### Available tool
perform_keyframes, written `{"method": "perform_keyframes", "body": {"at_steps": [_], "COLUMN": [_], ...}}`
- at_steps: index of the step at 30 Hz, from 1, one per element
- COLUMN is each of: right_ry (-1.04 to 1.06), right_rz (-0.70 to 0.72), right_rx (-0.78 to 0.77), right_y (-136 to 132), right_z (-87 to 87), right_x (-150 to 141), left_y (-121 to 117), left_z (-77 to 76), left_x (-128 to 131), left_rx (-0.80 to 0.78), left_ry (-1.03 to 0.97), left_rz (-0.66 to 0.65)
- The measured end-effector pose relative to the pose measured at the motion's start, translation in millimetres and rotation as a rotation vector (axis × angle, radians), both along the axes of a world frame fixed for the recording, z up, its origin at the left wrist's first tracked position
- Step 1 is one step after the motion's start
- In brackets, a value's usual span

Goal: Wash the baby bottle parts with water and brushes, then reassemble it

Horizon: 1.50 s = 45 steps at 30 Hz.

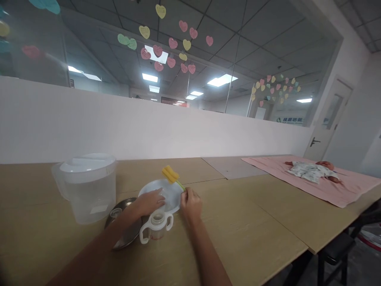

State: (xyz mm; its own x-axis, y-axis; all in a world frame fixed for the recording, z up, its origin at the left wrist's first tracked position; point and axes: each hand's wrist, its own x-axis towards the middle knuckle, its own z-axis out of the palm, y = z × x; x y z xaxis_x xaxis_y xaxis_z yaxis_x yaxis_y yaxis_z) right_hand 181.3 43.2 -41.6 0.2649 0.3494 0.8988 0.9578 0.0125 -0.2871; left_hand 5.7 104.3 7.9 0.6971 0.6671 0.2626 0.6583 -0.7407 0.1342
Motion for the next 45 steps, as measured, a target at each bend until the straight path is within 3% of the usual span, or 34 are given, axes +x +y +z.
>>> {"method": "perform_keyframes", "body": {"at_steps": [4, 8, 12, 17, 23, 29, 32, 34, 40, 45], "right_ry": [0.000, -0.006, -0.038, -0.129, -0.340, -0.478, -0.494, -0.488, -0.413, -0.332], "right_rz": [0.005, 0.013, 0.025, 0.067, 0.140, 0.094, 0.084, 0.086, 0.034, -0.017], "right_rx": [-0.005, -0.004, 0.010, 0.021, 0.080, 0.182, 0.193, 0.186, 0.118, 0.077], "right_y": [0.4, 0.5, -1.3, -3.5, -6.9, -14.1, -16.4, -17.1, -15.3, -11.3], "right_z": [-0.8, -1.3, -0.3, 1.0, 5.5, 12.1, 13.0, 12.9, 11.8, 10.7], "right_x": [0.0, 0.5, 0.7, -0.9, -2.8, -3.6, -7.3, -9.8, -9.4, -4.3], "left_y": [8.4, 6.2, -1.5, -6.2, -13.1, -28.3, -34.7, -38.3, -37.3, -21.8], "left_z": [-3.1, 4.0, 23.9, 55.0, 72.5, 86.7, 90.4, 92.1, 96.8, 88.9], "left_x": [-1.8, 0.2, -0.6, -17.4, -31.7, -31.5, -31.9, -32.7, -41.1, -54.3], "left_rx": [-0.004, 0.022, 0.052, 0.026, 0.027, -0.142, -0.306, -0.335, -0.078, 0.223], "left_ry": [0.049, 0.020, -0.111, -0.362, -0.288, -0.338, -0.374, -0.358, -0.300, -0.115], "left_rz": [0.022, 0.048, 0.103, 0.065, -0.060, -0.208, -0.128, -0.064, -0.182, 0.034]}}
